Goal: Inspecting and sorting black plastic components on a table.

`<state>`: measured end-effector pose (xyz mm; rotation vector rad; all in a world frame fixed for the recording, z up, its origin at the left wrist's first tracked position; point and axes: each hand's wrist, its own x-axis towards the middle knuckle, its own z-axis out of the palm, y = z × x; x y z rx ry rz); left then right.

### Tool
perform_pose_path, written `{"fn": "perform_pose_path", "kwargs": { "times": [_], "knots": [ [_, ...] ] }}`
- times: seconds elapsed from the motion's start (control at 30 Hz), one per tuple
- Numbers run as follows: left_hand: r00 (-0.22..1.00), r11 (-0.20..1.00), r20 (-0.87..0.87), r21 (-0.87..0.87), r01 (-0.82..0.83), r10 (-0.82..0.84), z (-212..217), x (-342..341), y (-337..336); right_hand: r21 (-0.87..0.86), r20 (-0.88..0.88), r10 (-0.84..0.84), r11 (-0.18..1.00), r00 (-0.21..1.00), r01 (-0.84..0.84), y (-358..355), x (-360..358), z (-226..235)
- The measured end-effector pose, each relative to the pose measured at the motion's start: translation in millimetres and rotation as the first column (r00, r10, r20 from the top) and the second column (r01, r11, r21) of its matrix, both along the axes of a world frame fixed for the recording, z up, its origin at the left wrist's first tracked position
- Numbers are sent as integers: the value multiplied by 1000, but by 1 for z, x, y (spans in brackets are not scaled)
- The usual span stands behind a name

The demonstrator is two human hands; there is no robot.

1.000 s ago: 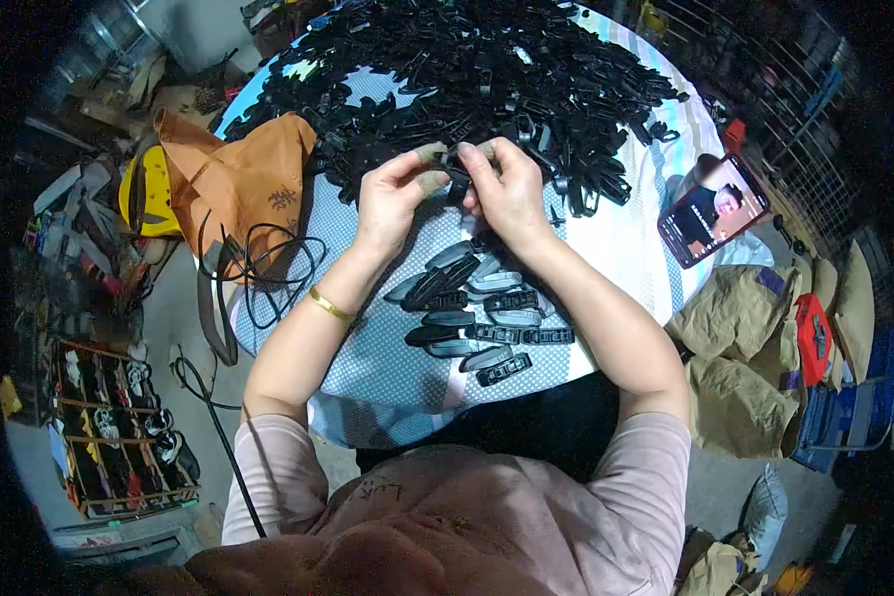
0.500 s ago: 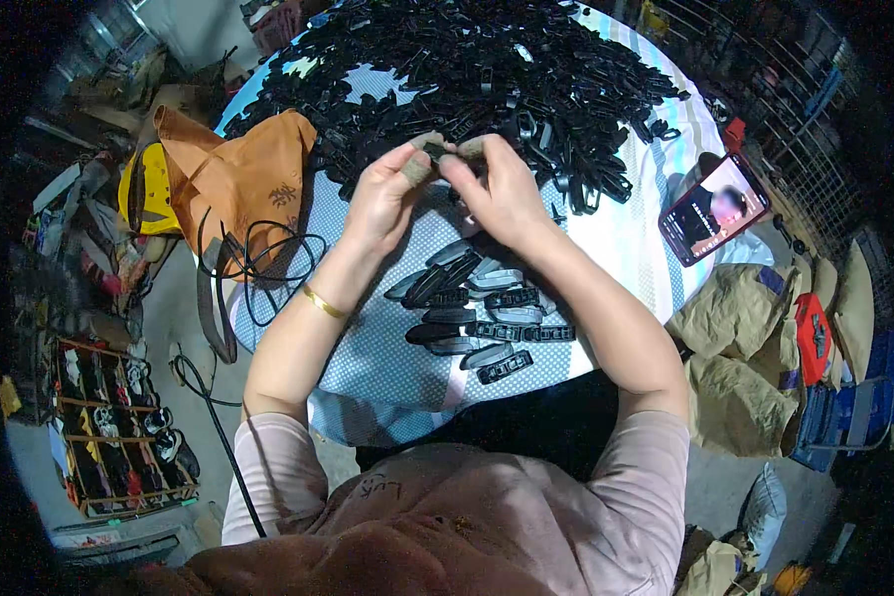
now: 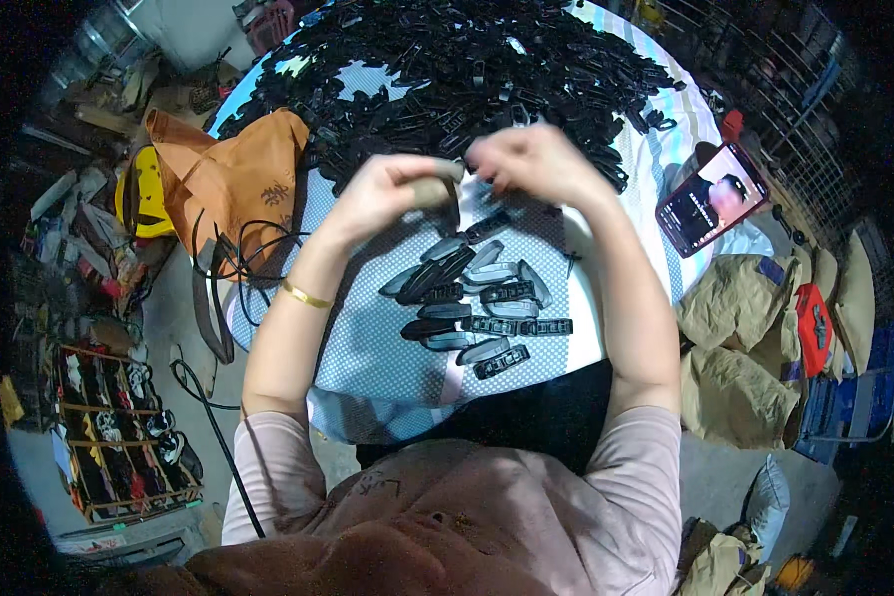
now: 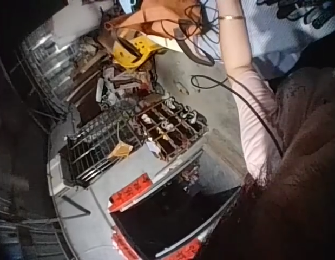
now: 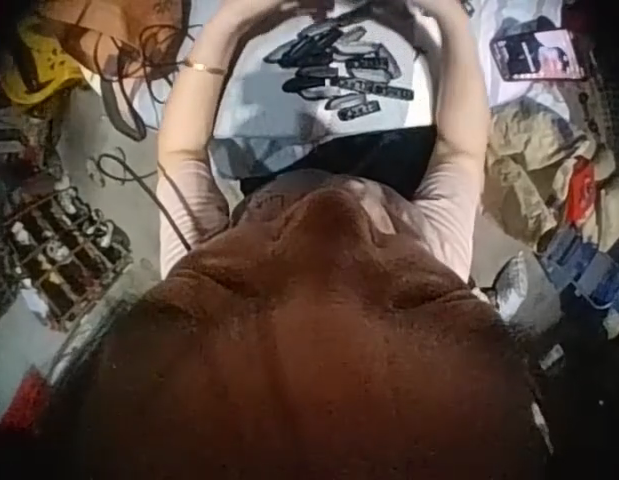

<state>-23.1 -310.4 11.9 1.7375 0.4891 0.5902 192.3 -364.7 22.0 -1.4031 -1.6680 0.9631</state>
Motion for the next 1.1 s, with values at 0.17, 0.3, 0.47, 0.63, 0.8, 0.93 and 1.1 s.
{"fn": "perform_pose_path", "kwargs": {
  "times": [0.17,0.3,0.47,0.63,0.8,0.93,1.1],
  "knots": [
    [974,956,-227,279,92,-28,-7,18,-7,174,219,-413,908,884,382,6,63,-7],
    [858,631,-120,729,-266,500,-32,30,4,174,582,-231,972,779,159,7,56,-14],
    [878,563,-82,795,-228,472,-49,31,9,249,764,-171,968,622,-40,5,49,-27],
    [900,832,-139,460,-310,413,-41,24,6,409,647,-431,893,629,191,15,33,-25],
    [974,932,48,-304,-196,221,-30,21,3,539,631,-498,833,595,125,23,30,-37],
    [939,859,134,-460,-223,315,-25,20,-3,247,22,-421,881,907,403,18,16,-22],
    [927,932,224,-278,-234,300,-31,17,0,-41,-679,-134,989,722,144,2,-25,-5]
  ]
}}
